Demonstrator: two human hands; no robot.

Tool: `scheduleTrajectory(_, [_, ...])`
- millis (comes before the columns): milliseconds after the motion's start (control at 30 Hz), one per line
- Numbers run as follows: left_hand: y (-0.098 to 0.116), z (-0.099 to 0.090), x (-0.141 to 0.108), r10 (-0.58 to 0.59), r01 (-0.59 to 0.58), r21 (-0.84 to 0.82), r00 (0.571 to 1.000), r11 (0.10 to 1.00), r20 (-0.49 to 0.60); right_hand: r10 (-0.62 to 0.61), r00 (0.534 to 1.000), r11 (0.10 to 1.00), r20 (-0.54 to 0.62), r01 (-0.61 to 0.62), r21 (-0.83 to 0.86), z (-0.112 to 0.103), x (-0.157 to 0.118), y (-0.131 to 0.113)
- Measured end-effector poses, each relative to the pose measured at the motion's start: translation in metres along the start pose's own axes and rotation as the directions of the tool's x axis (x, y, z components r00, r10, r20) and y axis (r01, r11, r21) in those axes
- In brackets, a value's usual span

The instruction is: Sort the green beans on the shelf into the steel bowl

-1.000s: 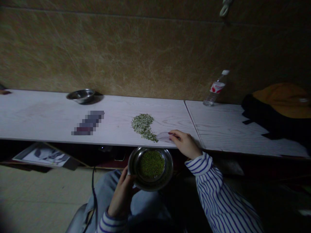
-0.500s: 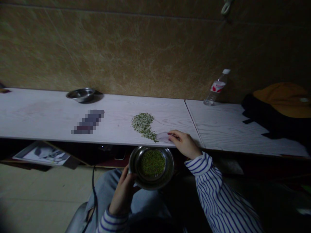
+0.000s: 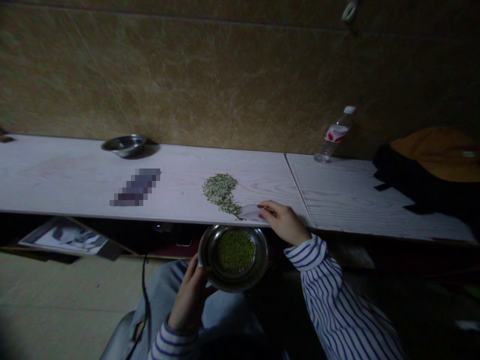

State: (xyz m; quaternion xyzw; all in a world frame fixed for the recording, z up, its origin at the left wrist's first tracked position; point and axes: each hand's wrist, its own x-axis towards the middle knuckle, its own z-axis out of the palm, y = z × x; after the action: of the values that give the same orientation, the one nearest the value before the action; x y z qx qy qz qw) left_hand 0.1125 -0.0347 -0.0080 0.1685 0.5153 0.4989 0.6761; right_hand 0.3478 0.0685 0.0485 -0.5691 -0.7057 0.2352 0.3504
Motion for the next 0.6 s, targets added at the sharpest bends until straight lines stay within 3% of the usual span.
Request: scheduleTrajectory(600, [0.0025, 0.0027, -0.0021, 0.006, -0.006, -0.013, 1.0, 1.0, -0.014, -0.001, 1.0, 0.999, 0.029, 0.0, 0.035, 0.003, -0.0018, -0.0073])
